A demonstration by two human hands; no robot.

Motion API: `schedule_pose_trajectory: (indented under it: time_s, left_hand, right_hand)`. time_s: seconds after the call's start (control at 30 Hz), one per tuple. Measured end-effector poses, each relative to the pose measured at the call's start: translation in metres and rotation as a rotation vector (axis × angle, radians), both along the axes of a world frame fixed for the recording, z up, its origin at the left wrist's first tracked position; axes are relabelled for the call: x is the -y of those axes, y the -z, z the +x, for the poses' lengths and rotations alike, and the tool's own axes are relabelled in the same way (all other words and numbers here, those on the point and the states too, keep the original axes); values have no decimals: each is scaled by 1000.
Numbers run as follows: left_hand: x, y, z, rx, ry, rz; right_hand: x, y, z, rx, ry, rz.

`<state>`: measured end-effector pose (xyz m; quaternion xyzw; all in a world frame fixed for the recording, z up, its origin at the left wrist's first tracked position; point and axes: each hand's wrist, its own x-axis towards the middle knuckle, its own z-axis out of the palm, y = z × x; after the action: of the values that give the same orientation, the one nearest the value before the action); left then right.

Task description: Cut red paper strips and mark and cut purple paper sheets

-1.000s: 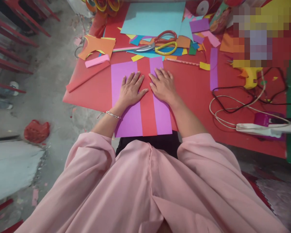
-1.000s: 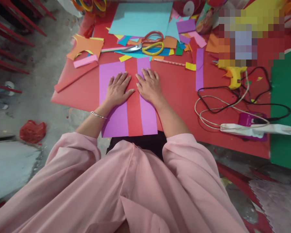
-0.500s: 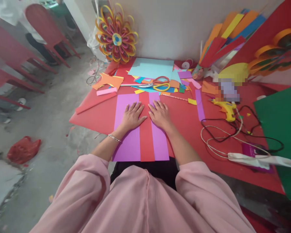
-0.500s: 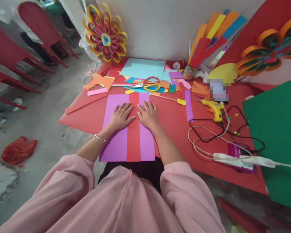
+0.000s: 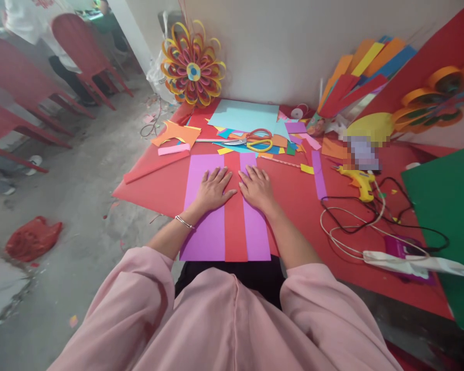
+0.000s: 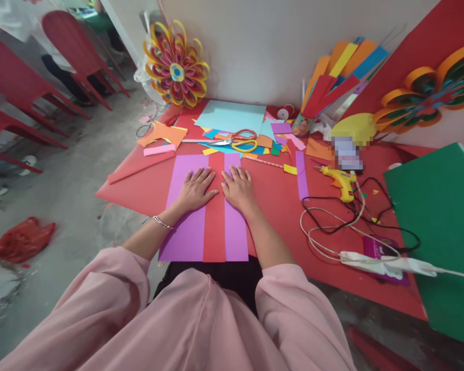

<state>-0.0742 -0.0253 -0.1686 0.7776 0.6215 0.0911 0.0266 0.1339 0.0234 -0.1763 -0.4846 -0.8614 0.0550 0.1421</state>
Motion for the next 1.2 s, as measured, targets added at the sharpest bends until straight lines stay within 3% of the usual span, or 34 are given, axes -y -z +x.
schedule_pose_trajectory:
  time_s: [0.2, 0.4, 0.6, 0.73, 1.2]
  left_hand:
    - [-6, -12, 1, 20, -29, -74]
    - [-39, -28, 22, 72, -11, -43]
    - [-59, -17, 29, 64, -13, -27]
    - [-60, -9, 26, 82, -11, -34]
    - [-59, -4, 26, 105, -7, 5]
  right_hand:
    - [2, -1, 0, 3, -1, 2]
    - [1, -1, 0, 13, 6, 19]
    - [1, 0, 1, 12, -3, 19]
    - [1, 0, 1, 4, -6, 24]
    - [2, 0, 2, 26, -1, 28]
